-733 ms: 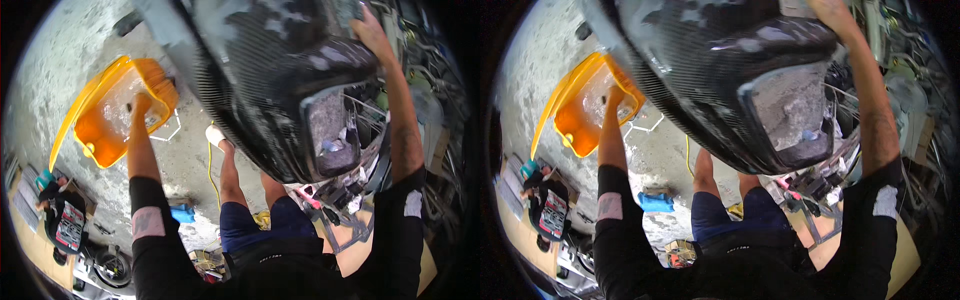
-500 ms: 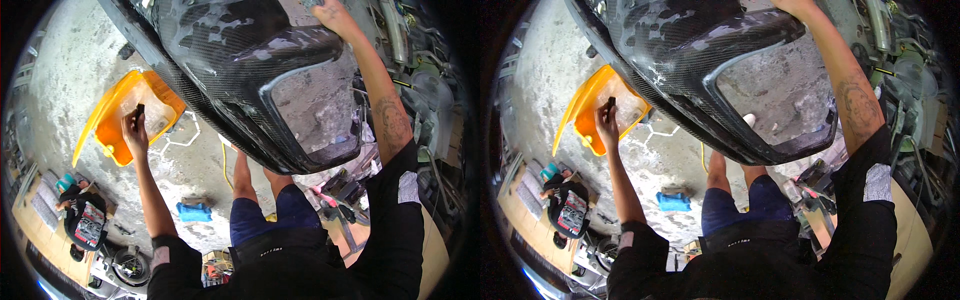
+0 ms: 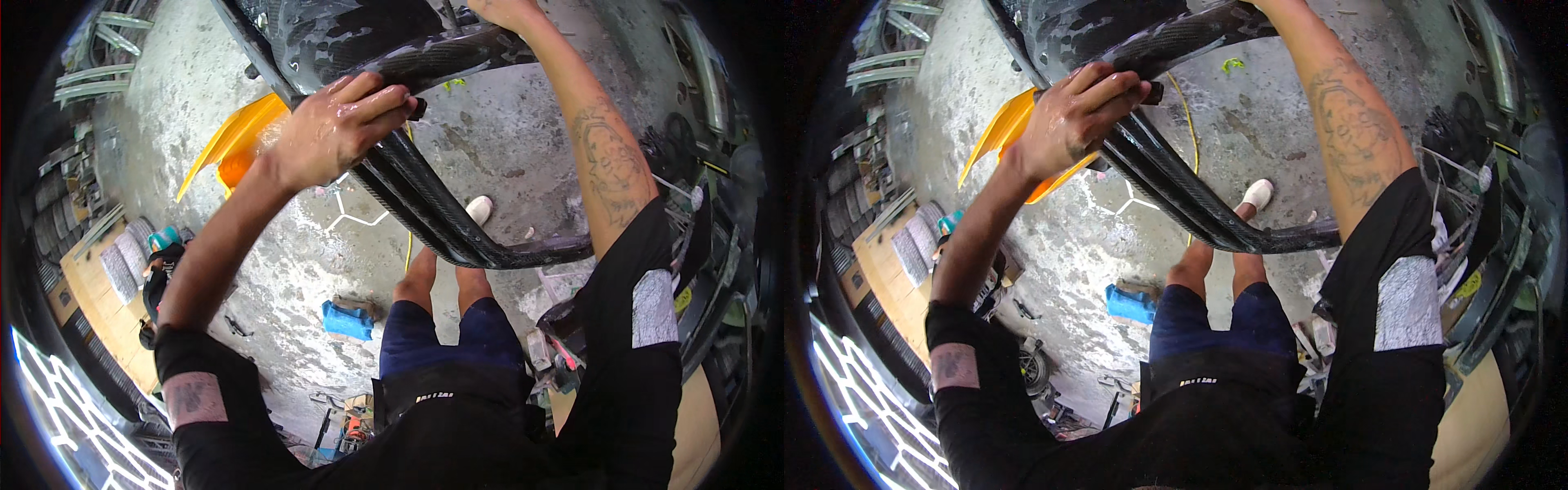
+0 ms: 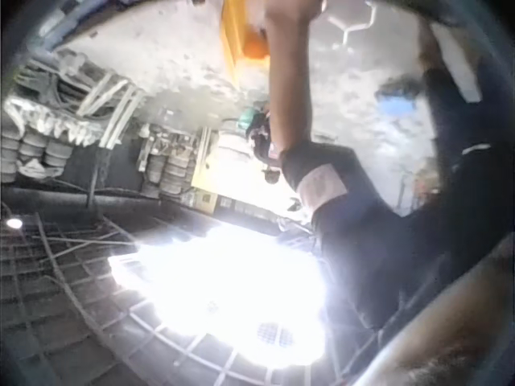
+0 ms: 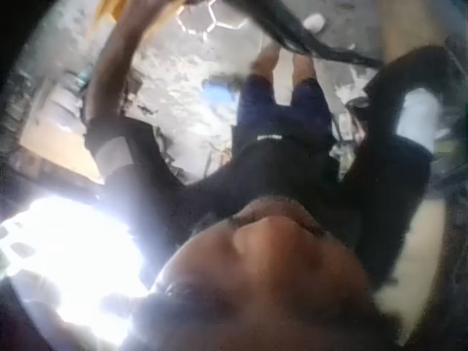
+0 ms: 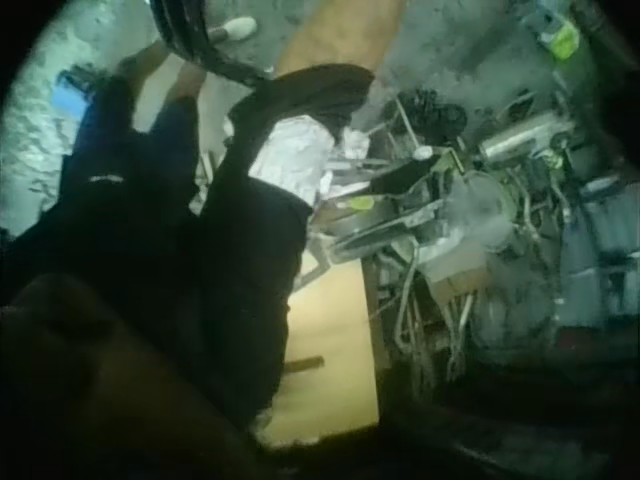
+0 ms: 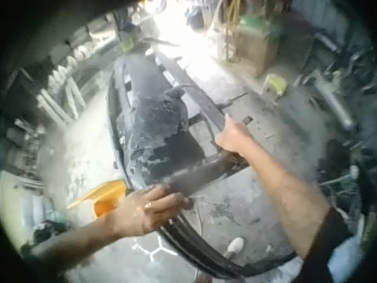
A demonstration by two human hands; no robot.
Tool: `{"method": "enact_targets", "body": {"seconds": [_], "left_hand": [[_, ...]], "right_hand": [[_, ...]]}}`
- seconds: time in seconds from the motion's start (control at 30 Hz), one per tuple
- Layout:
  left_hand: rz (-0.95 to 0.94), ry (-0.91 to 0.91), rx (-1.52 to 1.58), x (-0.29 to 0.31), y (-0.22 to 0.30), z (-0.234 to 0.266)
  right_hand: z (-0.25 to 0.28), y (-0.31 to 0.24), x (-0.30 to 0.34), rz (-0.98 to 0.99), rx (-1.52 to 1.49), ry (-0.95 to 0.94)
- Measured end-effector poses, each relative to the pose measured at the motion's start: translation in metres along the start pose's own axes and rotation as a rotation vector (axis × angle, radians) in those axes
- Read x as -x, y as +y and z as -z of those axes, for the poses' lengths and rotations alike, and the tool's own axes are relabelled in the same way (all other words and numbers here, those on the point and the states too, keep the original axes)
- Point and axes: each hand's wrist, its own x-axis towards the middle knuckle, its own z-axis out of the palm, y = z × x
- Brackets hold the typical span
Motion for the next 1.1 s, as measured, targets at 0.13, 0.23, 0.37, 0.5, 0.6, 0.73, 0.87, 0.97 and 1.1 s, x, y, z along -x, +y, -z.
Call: {"method": "enact_targets", "body": {"seconds": [0.13,0.23,0.37,0.5,0.6,0.73,0.87,0.97,1.1], "left_hand": [[-0.12,-0.026,-0.079,-0.082,0.005,-0.009],[0.028,0.016,-0.041,-0.062,0.012,-0.015],[0.135,-0.086,-0.047,0.018,0.004,-0.003],[-0.074,-0.097,-0.084,-0.082,0.013,-0.017],[0.068,-0.027,-0.038,-0.034,0.013,-0.008],[0.046,-0.007,-0.02,-0.022,-0.002,-0.011],[0.02,-0.003,-0.028,-0.062,0.012,-0.013],[0.089,0.012,-0.01,-0.008,0.013,-0.008],[-0.075,0.044,-0.065,-0.066,0.006,-0.015]], "right_hand": [[-0.003,0.004,0.0,-0.03,0.003,-0.019],[-0.006,0.019,-0.01,0.051,-0.037,-0.036],[-0.006,0.019,-0.002,0.088,-0.065,0.015],[-0.006,0.018,-0.009,0.037,-0.052,-0.026],[-0.002,0.023,-0.004,0.044,-0.062,-0.037],[-0.005,0.017,-0.006,0.033,-0.046,0.006],[0.001,0.012,-0.004,0.015,-0.055,-0.058],[-0.001,0.024,-0.01,0.002,0.025,-0.021],[0.0,0.0,0.002,-0.007,-0.039,-0.066]]}}
